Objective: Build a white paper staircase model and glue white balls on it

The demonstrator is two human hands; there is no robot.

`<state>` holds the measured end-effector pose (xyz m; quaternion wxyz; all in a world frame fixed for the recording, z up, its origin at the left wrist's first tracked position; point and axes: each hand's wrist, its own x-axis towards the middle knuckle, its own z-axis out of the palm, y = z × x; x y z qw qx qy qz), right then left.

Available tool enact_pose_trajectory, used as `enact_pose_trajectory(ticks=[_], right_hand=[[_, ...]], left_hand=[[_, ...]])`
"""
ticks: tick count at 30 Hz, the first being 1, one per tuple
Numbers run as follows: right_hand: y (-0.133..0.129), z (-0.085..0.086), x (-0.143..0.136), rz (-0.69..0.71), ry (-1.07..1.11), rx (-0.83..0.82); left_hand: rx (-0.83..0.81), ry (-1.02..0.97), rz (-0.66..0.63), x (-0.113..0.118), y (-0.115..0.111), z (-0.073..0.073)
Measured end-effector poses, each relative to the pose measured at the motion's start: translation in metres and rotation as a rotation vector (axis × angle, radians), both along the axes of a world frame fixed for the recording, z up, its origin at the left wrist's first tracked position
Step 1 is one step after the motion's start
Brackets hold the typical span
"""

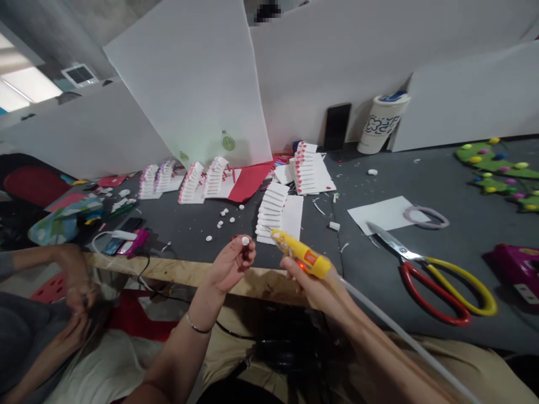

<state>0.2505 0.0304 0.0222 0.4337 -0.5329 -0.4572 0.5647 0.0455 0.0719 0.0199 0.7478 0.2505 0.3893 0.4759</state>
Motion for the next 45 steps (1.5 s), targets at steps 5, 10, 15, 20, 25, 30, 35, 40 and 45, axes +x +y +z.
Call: enact_pose_trajectory(ticks=[5, 10, 15, 20, 25, 30, 35, 40, 45], right_hand=[[-0.009, 0.003, -0.007, 0.125, -0.219, 0.196], [-0.01, -0.002, -0.006, 0.169, -0.251, 0.288], [-0.01, -0.004, -0.007, 0.18, -0.273, 0.3], [-0.01, -0.005, -0.007, 0.212, -0.323, 0.322], [-0.009, -0.004, -0.007, 0.224, -0.338, 0.308], [-0.008, -0.003, -0.006, 0.228, -0.405, 0.301], [-0.008, -0.004, -0.006, 0.252, -0.459, 0.295], [-0.009, -0.005, -0.006, 0.261, -0.464, 0.312], [-0.009, 0.001, -0.004, 0.25, -0.495, 0.306]], left_hand=[[-0.015, -0.062, 0.01, 0.009, 0.001, 0.001], [0.015, -0.062, 0.002, 0.013, 0.0, 0.003], [0.059, -0.047, -0.001, 0.012, -0.001, 0.003], [0.053, -0.016, 0.002, 0.011, 0.0, 0.002], [0.055, -0.024, 0.01, 0.011, 0.002, 0.003], [0.041, -0.02, 0.027, 0.01, 0.002, 0.005], [0.057, -0.036, 0.014, 0.012, 0.0, 0.006], [0.049, -0.046, 0.015, 0.012, 0.001, 0.006], [0.062, -0.057, 0.015, 0.011, 0.002, 0.006]])
